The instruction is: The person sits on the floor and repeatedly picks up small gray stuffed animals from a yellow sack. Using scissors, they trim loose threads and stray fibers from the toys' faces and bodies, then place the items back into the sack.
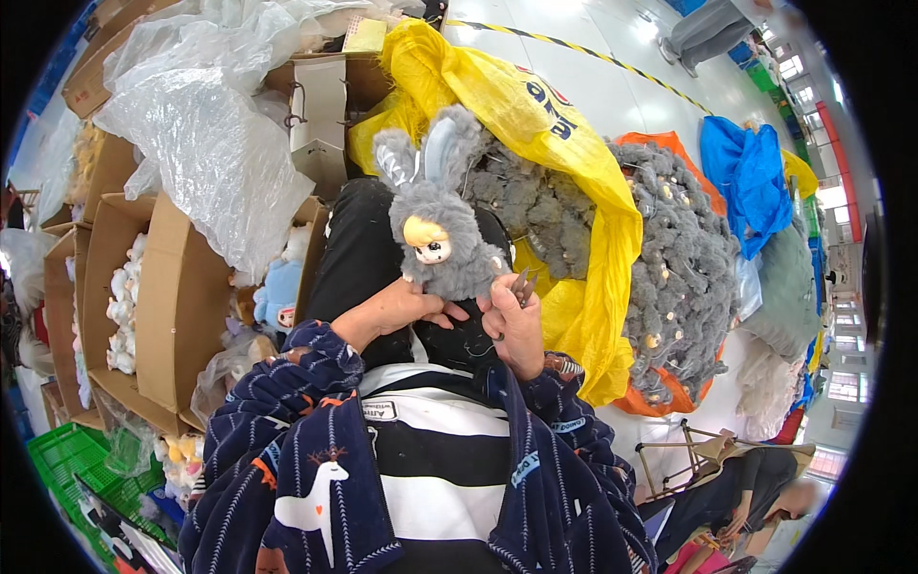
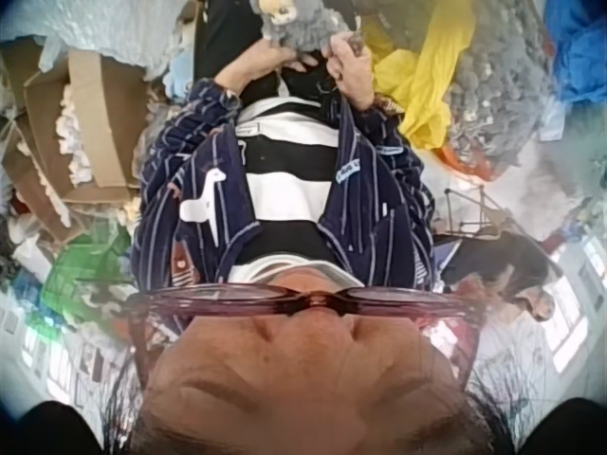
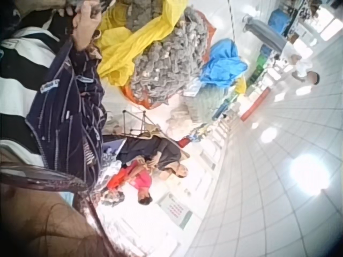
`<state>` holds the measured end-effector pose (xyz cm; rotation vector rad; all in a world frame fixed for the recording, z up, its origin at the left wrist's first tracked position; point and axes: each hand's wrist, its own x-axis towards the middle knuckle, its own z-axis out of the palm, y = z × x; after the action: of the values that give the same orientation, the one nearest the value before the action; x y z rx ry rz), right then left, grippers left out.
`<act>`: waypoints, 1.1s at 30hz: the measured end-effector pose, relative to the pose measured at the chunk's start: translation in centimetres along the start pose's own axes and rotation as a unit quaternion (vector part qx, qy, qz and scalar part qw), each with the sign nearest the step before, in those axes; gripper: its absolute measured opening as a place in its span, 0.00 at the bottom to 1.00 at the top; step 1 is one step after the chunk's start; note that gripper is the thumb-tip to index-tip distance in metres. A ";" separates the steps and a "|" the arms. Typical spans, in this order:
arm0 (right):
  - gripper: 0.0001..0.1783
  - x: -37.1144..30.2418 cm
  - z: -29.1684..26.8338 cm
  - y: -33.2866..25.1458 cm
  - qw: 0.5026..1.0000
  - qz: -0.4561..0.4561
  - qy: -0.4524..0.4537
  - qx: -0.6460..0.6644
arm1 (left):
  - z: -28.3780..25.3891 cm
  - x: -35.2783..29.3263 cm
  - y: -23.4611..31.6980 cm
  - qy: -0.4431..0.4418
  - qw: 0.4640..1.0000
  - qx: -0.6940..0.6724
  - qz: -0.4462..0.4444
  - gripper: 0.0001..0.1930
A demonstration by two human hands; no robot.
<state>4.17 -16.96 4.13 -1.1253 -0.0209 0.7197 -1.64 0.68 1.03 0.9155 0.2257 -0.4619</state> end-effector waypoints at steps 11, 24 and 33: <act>0.13 1.3 -0.9 1.5 0.638 -0.393 -0.188 -0.635 | 0.0 0.9 0.8 0.100 0.915 -0.371 0.125 0.22; 0.29 0.7 -0.1 0.7 0.981 -0.013 0.017 -0.194 | 0.9 1.5 -1.0 0.108 0.968 -0.008 0.226 0.28; 0.26 1.3 -0.8 1.8 0.961 -0.124 -0.013 -0.247 | -0.5 1.5 1.2 0.169 0.963 -0.046 0.205 0.23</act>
<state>4.50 -16.47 1.83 -1.5569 -0.3766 0.5152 0.26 1.30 1.03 0.9174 0.3557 0.0910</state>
